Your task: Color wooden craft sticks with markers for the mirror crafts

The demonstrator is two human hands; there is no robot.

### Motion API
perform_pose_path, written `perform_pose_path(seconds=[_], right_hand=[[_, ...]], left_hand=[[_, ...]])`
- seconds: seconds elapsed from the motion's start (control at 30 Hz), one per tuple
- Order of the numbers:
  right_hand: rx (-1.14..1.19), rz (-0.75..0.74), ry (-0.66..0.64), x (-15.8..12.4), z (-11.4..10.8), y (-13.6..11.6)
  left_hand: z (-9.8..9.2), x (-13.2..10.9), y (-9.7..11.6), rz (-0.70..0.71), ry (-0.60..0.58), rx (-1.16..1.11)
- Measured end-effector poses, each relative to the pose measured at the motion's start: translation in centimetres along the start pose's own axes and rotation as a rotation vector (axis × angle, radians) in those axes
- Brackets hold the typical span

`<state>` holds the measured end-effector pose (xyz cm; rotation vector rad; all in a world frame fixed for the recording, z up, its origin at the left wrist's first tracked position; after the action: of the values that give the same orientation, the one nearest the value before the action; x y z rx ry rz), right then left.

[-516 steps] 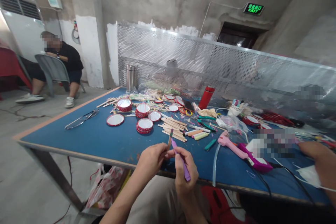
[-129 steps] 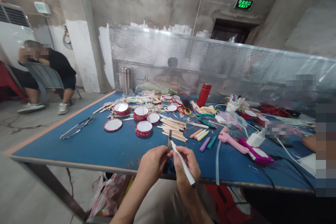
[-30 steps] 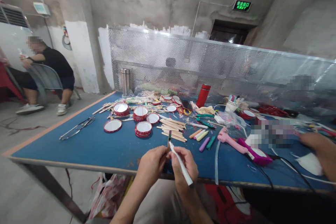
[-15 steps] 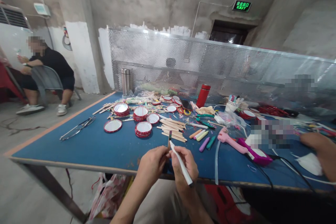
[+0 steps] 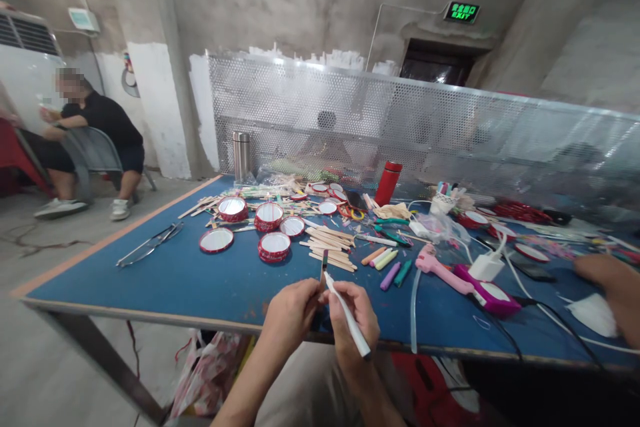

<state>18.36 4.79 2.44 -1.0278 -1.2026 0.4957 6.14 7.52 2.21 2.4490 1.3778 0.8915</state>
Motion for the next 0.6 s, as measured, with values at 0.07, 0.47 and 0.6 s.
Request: perform_pose_path(seconds=[0.07, 0.47, 0.6], right_hand=[[0.016, -0.025, 0.003, 0.04, 0.01, -0.12], [0.007, -0.061, 0.019, 0.10, 0.01, -0.17], [-0.002, -0.058, 0.015, -0.01, -0.12, -0.21]], left_hand=[[0.03, 0.00, -0.03, 0.003, 0.001, -0.002], [0.15, -0.16, -0.11, 0.011, 0.015, -0.003], [0.08, -0.02, -0.11, 0.011, 0.018, 0.007]])
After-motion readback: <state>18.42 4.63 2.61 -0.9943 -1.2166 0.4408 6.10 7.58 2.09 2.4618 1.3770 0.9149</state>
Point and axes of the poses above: each hand's wrist, its own x-axis towards the middle knuckle, its own z-axis out of the palm, y = z × x, the point moved 7 cm from there along x, towards the middle knuckle, and after that the axes turned 10 degrees about z, right-handed, at the moved point
